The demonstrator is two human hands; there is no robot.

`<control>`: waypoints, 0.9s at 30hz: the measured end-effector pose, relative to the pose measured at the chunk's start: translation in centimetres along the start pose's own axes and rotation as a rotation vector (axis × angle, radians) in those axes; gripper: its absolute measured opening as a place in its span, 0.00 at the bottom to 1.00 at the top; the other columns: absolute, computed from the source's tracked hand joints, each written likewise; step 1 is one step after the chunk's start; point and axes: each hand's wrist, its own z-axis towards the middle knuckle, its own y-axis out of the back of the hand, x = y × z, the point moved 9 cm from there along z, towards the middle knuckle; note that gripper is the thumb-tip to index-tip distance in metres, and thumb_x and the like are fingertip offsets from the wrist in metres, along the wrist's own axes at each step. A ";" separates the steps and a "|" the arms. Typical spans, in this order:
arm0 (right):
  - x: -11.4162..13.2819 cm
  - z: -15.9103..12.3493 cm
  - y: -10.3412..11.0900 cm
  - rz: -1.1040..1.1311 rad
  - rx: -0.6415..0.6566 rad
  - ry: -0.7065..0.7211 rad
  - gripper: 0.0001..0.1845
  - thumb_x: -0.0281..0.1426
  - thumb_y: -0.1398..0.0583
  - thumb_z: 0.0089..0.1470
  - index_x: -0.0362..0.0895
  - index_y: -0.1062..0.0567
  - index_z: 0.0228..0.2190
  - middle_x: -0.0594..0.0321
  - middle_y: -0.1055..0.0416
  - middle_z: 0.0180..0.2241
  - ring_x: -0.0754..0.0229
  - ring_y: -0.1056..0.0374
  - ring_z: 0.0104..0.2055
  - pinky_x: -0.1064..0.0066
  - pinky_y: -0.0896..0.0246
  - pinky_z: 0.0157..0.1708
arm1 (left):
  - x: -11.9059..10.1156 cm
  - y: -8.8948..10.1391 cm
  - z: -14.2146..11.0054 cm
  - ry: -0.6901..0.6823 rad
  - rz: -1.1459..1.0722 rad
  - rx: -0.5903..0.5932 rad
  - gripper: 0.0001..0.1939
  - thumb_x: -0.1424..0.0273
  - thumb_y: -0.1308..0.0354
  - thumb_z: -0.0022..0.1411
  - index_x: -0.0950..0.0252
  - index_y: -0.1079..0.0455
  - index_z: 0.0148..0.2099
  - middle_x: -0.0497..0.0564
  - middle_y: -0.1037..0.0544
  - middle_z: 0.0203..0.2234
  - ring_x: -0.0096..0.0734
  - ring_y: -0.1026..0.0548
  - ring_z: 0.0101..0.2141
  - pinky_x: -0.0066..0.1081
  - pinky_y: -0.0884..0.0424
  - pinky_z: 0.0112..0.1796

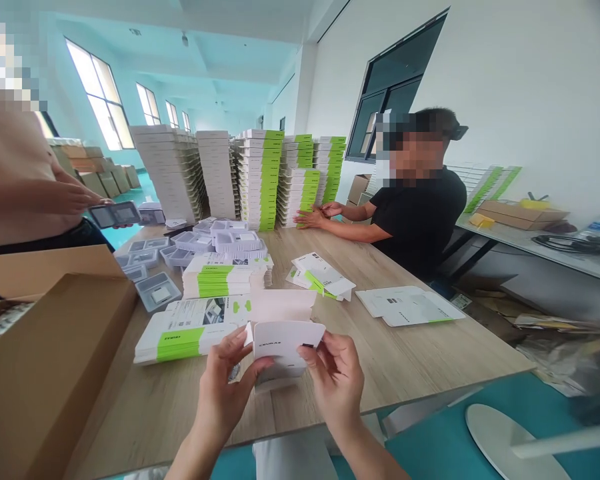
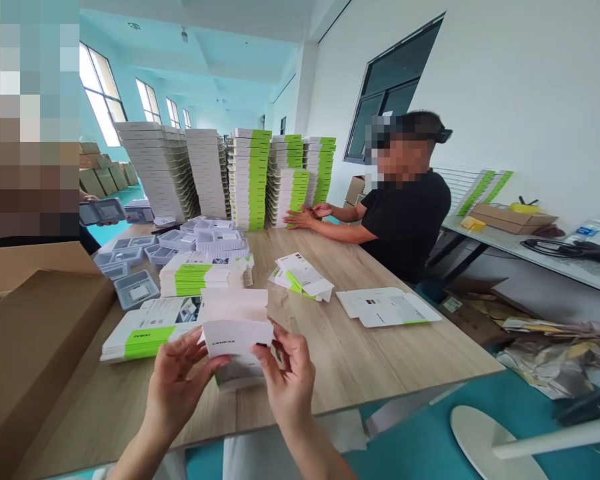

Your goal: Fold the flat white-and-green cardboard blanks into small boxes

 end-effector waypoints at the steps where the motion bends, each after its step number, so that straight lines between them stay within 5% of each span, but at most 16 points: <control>1: -0.1 -0.4 -0.1 0.017 -0.008 -0.009 0.18 0.47 0.31 0.60 0.52 0.24 0.44 0.51 0.16 0.47 0.46 0.19 0.48 0.55 0.21 0.46 | 0.1 0.0 -0.2 0.014 -0.006 -0.005 0.22 0.59 0.24 0.58 0.56 0.26 0.51 0.53 0.19 0.52 0.39 0.15 0.45 0.39 0.18 0.49; 4: 0.8 0.5 -0.2 0.155 -0.005 -0.040 0.22 0.55 0.41 0.65 0.52 0.21 0.42 0.51 0.18 0.52 0.43 0.23 0.56 0.50 0.26 0.54 | -1.0 0.0 0.1 -0.025 0.012 0.068 0.22 0.63 0.26 0.62 0.54 0.27 0.55 0.51 0.19 0.50 0.36 0.17 0.44 0.37 0.19 0.50; 6: 2.5 2.9 0.1 0.260 0.009 -0.078 0.23 0.56 0.42 0.65 0.51 0.21 0.39 0.53 0.18 0.52 0.43 0.24 0.58 0.49 0.30 0.58 | -2.7 -1.0 0.4 -0.119 0.067 0.265 0.21 0.70 0.33 0.68 0.49 0.29 0.60 0.51 0.20 0.53 0.35 0.19 0.50 0.36 0.20 0.52; 8: 4.7 6.0 -0.2 0.303 0.089 -0.139 0.28 0.60 0.42 0.62 0.51 0.22 0.48 0.52 0.17 0.51 0.44 0.22 0.55 0.49 0.30 0.57 | -4.3 -2.3 0.3 -0.226 0.138 0.473 0.27 0.77 0.41 0.72 0.44 0.34 0.66 0.51 0.23 0.57 0.37 0.24 0.57 0.37 0.23 0.54; 12: 7.9 8.9 -4.4 0.182 0.730 -0.424 0.40 0.65 0.45 0.61 0.46 0.19 0.53 0.49 0.18 0.53 0.43 0.24 0.59 0.52 0.29 0.56 | -6.5 -3.2 0.3 -0.385 0.239 0.583 0.33 0.81 0.44 0.72 0.43 0.40 0.69 0.54 0.27 0.56 0.38 0.24 0.58 0.36 0.24 0.54; 14: 9.7 8.6 -5.8 0.026 1.044 -0.405 0.37 0.62 0.42 0.61 0.47 0.18 0.53 0.53 0.20 0.58 0.45 0.28 0.64 0.53 0.36 0.63 | -7.0 -3.5 0.2 -0.427 0.270 0.592 0.32 0.82 0.44 0.71 0.44 0.41 0.68 0.55 0.28 0.56 0.39 0.24 0.58 0.37 0.24 0.55; 17: 11.3 7.9 -6.9 -0.133 1.322 -0.321 0.28 0.55 0.39 0.64 0.50 0.17 0.54 0.60 0.23 0.61 0.50 0.32 0.67 0.55 0.46 0.70 | -7.3 -3.7 0.1 -0.450 0.309 0.612 0.31 0.82 0.44 0.71 0.45 0.40 0.67 0.56 0.29 0.57 0.40 0.25 0.59 0.37 0.25 0.55; 20: 11.7 7.5 -7.4 -0.184 1.414 -0.337 0.23 0.46 0.37 0.63 0.49 0.18 0.55 0.63 0.24 0.62 0.53 0.35 0.70 0.59 0.48 0.70 | -7.7 -3.8 -0.2 -0.472 0.323 0.635 0.30 0.81 0.43 0.70 0.45 0.38 0.65 0.56 0.30 0.58 0.40 0.23 0.58 0.36 0.23 0.54; 22: 11.1 7.8 -7.4 -0.245 1.385 -0.401 0.24 0.41 0.32 0.56 0.49 0.17 0.53 0.63 0.22 0.60 0.51 0.32 0.67 0.60 0.38 0.64 | -8.0 -3.9 -0.4 -0.480 0.295 0.667 0.31 0.82 0.44 0.70 0.45 0.38 0.66 0.56 0.30 0.59 0.41 0.22 0.57 0.35 0.22 0.53; 25: 10.1 7.8 -7.5 -0.376 1.398 -0.423 0.21 0.34 0.30 0.50 0.47 0.14 0.48 0.63 0.16 0.46 0.53 0.21 0.51 0.69 0.29 0.46 | -8.1 -4.6 -0.8 -0.451 0.234 0.751 0.34 0.84 0.45 0.70 0.42 0.39 0.68 0.56 0.31 0.59 0.41 0.22 0.58 0.34 0.22 0.51; 27: 9.6 7.6 -7.7 -0.524 1.441 -0.334 0.11 0.30 0.34 0.56 0.45 0.14 0.40 0.66 0.17 0.35 0.60 0.24 0.38 0.74 0.33 0.35 | -7.8 -4.8 -0.8 -0.414 0.211 0.775 0.36 0.84 0.46 0.70 0.39 0.39 0.68 0.56 0.32 0.60 0.41 0.23 0.58 0.33 0.22 0.51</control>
